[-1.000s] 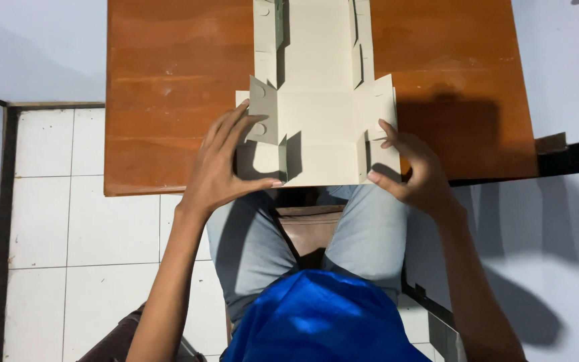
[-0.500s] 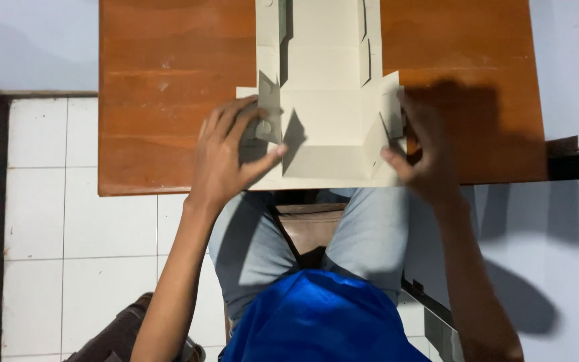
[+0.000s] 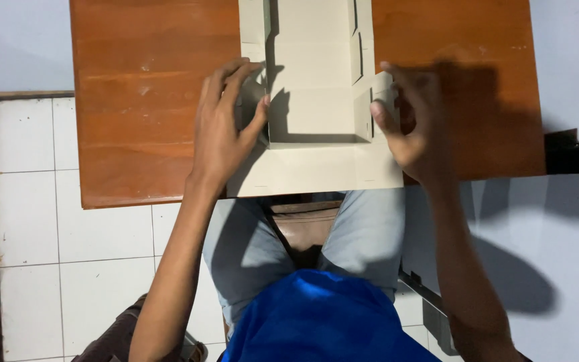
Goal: Assembling a cardboard box by folding and tucking flaps of a pre-cut template.
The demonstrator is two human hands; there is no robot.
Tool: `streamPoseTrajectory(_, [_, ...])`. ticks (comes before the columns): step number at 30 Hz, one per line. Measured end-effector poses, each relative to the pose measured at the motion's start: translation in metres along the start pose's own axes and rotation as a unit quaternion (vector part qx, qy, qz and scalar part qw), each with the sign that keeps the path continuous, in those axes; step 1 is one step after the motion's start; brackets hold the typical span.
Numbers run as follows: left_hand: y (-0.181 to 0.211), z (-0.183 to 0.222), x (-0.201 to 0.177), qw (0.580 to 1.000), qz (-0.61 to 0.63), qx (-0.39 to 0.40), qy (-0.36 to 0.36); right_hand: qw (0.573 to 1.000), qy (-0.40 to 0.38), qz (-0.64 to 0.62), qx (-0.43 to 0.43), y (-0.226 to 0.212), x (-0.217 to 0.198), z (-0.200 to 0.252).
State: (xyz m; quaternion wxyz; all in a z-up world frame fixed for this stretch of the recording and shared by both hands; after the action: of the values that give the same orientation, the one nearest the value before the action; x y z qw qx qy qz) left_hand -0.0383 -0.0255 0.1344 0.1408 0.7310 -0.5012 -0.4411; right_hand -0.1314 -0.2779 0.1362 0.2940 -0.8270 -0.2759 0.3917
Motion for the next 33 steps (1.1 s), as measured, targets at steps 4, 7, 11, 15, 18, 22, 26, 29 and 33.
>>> streamPoseTrajectory(4, [0.006, 0.0, 0.003, 1.0, 0.0, 0.005, 0.004, 0.999, 0.011, 0.005, 0.038, 0.002, 0.001, 0.006])
streamPoseTrajectory(7, [0.019, 0.004, 0.004, 0.998, -0.034, 0.043, 0.034, 0.999, 0.04, -0.006, 0.02, 0.0, -0.001, 0.005])
streamPoseTrajectory(11, [0.072, 0.017, 0.024, 0.982, -0.041, 0.183, -0.015, 0.999, 0.043, 0.005, 0.017, 0.009, 0.005, 0.008])
streamPoseTrajectory(15, [0.089, 0.04, 0.067, 0.974, -0.025, 0.219, -0.055, 0.998, 0.037, 0.03, 0.046, 0.004, 0.007, 0.005])
streamPoseTrajectory(18, [0.095, 0.043, 0.087, 0.971, -0.041, 0.229, -0.053, 0.996, 0.034, 0.02, 0.08, 0.016, 0.004, 0.006])
streamPoseTrajectory(22, [0.09, 0.04, 0.089, 0.981, -0.015, 0.189, -0.033, 0.994, 0.029, -0.011, 0.106, 0.026, -0.002, 0.013])
streamPoseTrajectory(26, [0.096, 0.03, 0.083, 0.989, -0.001, 0.145, -0.019, 0.991, 0.025, -0.05, 0.121, 0.053, -0.008, 0.026])
streamPoseTrajectory(29, [0.087, 0.033, 0.089, 0.991, -0.004, 0.131, -0.033, 0.978, -0.001, -0.111, 0.178, 0.069, -0.007, 0.033])
streamPoseTrajectory(33, [0.09, 0.03, 0.089, 0.992, -0.019, 0.114, -0.042, 0.953, 0.012, -0.185, 0.242, 0.075, -0.006, 0.032])
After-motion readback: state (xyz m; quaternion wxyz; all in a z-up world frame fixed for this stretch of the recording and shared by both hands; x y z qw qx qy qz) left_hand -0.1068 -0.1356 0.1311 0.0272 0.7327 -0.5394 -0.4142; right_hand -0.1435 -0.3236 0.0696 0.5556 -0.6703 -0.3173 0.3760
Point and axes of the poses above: each hand's wrist, its own z-axis away from the middle knuckle, its own x-axis out of the palm, y = z × x, the point moved 8 cm from there along -z, towards the middle knuckle, and after that the axes turned 14 degrees about y, right-handed, at the moved point
